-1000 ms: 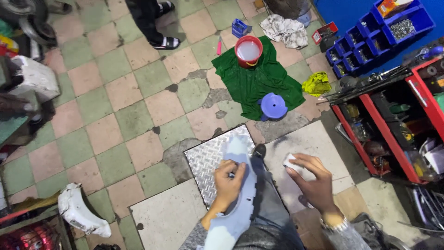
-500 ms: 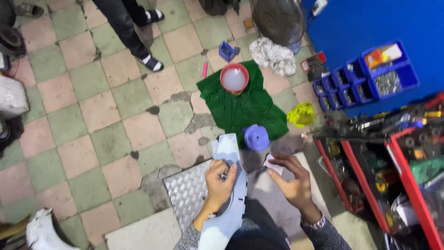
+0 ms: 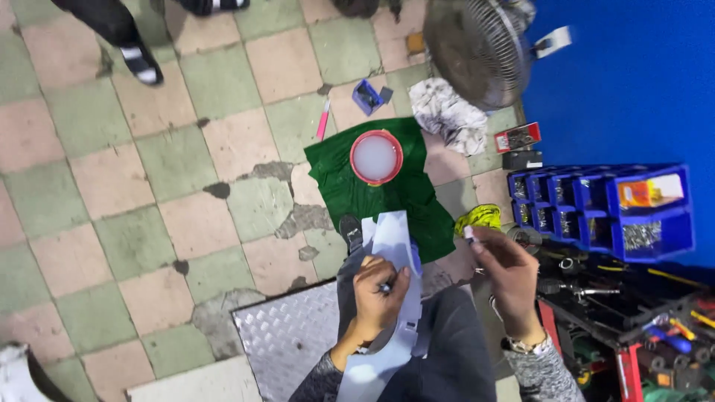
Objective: The person sands a light blue motorcycle fairing with a white sanding block, then dips the block into a red bucket of water and continues sanding the part.
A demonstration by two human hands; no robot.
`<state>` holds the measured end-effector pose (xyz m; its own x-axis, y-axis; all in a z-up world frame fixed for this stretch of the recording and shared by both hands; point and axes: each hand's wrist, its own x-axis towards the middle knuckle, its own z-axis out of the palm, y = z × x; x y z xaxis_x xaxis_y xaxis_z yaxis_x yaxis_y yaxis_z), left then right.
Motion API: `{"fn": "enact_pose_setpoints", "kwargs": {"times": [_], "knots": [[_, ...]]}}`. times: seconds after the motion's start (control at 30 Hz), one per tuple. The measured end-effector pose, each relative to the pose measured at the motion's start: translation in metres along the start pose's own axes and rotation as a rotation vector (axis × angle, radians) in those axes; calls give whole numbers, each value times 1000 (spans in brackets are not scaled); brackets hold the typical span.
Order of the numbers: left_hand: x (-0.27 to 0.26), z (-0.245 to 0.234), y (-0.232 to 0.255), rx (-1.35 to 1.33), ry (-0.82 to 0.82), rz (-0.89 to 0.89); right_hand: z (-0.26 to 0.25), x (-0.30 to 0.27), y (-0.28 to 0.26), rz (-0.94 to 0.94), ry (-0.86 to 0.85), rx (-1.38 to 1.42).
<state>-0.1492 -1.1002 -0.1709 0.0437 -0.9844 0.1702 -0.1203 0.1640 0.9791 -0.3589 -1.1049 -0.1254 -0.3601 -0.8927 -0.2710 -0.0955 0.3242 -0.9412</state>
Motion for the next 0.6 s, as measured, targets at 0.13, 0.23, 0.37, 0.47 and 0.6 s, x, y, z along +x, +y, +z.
{"fn": "enact_pose_setpoints", "kwargs": {"times": [0.13,0.23,0.37,0.47,0.6], "knots": [[38,18,-32,-51,74,32,15,55,-9,-64,-43,-106],[59,28,-39,-53,145,34,23,80,-11,-92,-73,-86],[82,42,-48,-56,231,54,30,109,-8,-162,-130,-60],[114,58,-63,-2,298,136,39,157,22,-241,-190,-47],[140,87,-155,35,463,252,55,248,104,-416,-419,-160]]}}
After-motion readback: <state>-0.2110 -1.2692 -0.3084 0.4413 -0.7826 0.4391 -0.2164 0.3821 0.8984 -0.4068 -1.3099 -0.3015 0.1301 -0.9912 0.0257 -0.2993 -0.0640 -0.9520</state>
